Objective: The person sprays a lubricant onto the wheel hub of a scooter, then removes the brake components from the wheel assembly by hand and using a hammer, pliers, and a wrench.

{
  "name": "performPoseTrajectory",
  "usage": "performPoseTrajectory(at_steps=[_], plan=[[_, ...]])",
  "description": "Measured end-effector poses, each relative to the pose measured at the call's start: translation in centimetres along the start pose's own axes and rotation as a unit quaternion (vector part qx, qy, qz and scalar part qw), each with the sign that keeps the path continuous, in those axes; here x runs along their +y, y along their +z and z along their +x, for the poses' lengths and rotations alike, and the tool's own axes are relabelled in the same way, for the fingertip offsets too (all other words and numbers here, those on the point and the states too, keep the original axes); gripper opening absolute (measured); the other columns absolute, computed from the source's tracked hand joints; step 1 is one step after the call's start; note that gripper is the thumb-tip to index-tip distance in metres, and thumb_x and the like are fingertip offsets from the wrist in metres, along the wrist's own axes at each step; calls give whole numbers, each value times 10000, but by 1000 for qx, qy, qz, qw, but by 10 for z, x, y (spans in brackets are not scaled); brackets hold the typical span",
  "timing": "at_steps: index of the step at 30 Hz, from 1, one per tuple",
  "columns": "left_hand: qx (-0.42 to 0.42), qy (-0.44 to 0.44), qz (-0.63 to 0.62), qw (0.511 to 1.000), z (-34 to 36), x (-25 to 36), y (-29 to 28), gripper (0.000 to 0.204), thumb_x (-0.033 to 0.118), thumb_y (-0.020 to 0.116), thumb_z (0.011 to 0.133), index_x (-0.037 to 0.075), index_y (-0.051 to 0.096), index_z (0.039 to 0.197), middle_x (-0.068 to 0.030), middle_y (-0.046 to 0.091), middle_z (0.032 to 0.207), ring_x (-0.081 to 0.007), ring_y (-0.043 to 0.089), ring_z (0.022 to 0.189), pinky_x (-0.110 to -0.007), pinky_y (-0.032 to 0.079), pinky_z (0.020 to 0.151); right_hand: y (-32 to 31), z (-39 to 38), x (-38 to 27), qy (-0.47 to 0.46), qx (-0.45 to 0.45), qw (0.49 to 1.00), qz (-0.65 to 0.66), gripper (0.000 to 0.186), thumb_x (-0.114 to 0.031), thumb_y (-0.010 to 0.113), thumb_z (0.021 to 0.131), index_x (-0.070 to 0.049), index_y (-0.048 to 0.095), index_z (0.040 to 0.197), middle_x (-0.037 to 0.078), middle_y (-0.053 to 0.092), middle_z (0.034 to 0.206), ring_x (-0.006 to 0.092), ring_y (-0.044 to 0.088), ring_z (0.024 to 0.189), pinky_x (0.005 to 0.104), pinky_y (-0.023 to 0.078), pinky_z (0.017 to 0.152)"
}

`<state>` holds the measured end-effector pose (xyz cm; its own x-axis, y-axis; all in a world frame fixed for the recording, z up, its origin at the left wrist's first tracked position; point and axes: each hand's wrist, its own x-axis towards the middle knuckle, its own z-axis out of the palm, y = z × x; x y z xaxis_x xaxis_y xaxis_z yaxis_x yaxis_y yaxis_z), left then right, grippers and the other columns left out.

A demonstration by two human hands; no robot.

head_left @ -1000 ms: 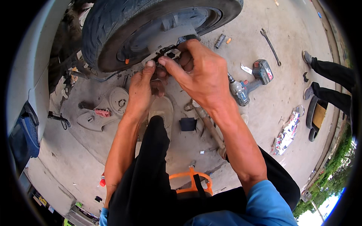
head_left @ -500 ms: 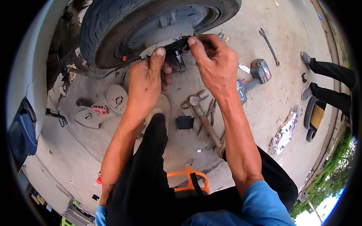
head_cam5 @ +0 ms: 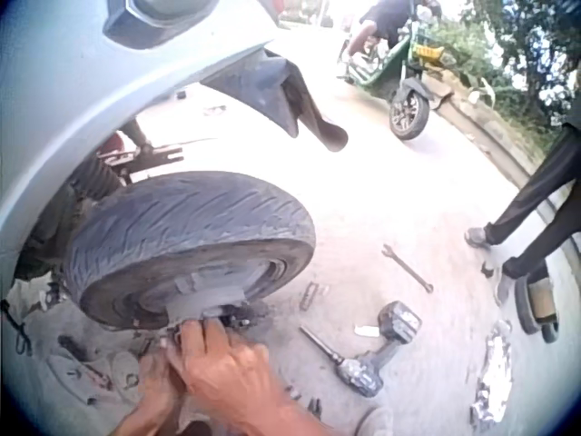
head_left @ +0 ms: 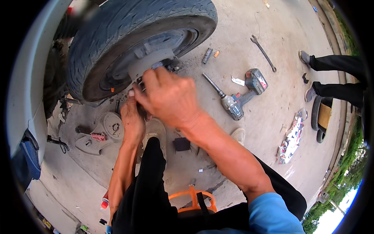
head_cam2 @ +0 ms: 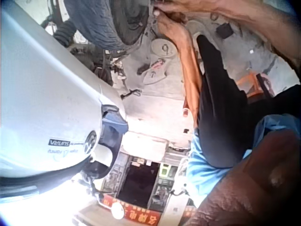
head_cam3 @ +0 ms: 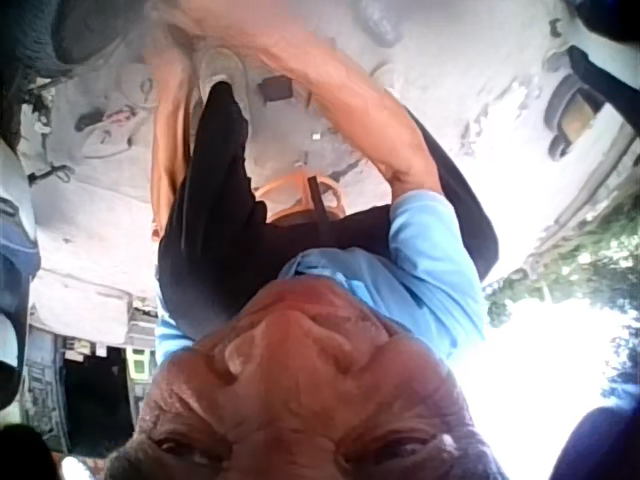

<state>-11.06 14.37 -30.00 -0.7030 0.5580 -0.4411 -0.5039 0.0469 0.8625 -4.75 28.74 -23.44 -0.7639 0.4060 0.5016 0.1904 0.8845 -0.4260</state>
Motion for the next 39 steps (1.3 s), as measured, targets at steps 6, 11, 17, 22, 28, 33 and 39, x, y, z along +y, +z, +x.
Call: performPoseTrajectory(at_steps=[6, 11, 17, 22, 28, 33, 39], plan=[[14, 70, 129, 989, -13, 42, 54, 538, 467, 496, 1091, 14, 619, 827, -37, 625, 688, -102, 568, 561, -261, 442, 499, -36, 1, 50, 276, -56, 939, 196, 312, -224, 773, 885, 68, 670, 852, 226, 686, 687, 337, 695, 597, 389, 507, 531], [17, 61, 203, 977, -8, 54, 49, 599, 535, 528, 1064, 16, 622, 779, -39, 610, 661, -111, 557, 538, -273, 443, 508, -30, -1, 47, 259, -40, 945, 193, 278, -188, 776, 888, 47, 646, 818, 217, 650, 643, 356, 667, 577, 401, 496, 530], [0, 1, 169, 986, -11, 37, 16, 636, 621, 464, 1056, 47, 623, 833, -51, 631, 700, -116, 591, 601, -255, 458, 542, -20, -3, 26, 98, -23, 987, 128, 216, -164, 765, 885, -10, 622, 836, 160, 632, 682, 342, 677, 607, 405, 520, 521], [30, 28, 83, 996, 6, -1, -2, 618, 644, 457, 1047, 62, 630, 937, -27, 625, 774, -112, 573, 680, -271, 451, 591, 2, 0, -8, 1, -59, 997, 59, 247, -220, 773, 872, -60, 590, 828, 109, 638, 766, 296, 695, 639, 404, 550, 525], [5, -58, -3, 998, -2, 14, -3, 597, 616, 518, 1035, 34, 645, 981, -28, 588, 764, -114, 515, 624, -251, 419, 564, -33, -85, 25, 319, -114, 930, 144, 532, -330, 790, 892, 10, 584, 1246, 163, 672, 844, 325, 689, 758, 407, 542, 656], [-59, 34, 161, 985, -18, 53, 35, 567, 542, 511, 1069, 6, 633, 929, -31, 584, 749, -103, 525, 622, -264, 435, 553, -34, -248, 50, 391, -356, 846, -63, 619, -331, 778, 897, 84, 525, 1281, 321, 662, 1081, 462, 661, 1033, 518, 533, 873], [-84, 75, 176, 978, -10, 49, 30, 575, 526, 505, 1077, 7, 641, 871, -16, 572, 710, -91, 534, 619, -259, 439, 561, -25, -258, 40, 390, -411, 823, -35, 431, -257, 725, 879, 71, 558, 1105, 303, 693, 948, 478, 683, 888, 528, 541, 800]])
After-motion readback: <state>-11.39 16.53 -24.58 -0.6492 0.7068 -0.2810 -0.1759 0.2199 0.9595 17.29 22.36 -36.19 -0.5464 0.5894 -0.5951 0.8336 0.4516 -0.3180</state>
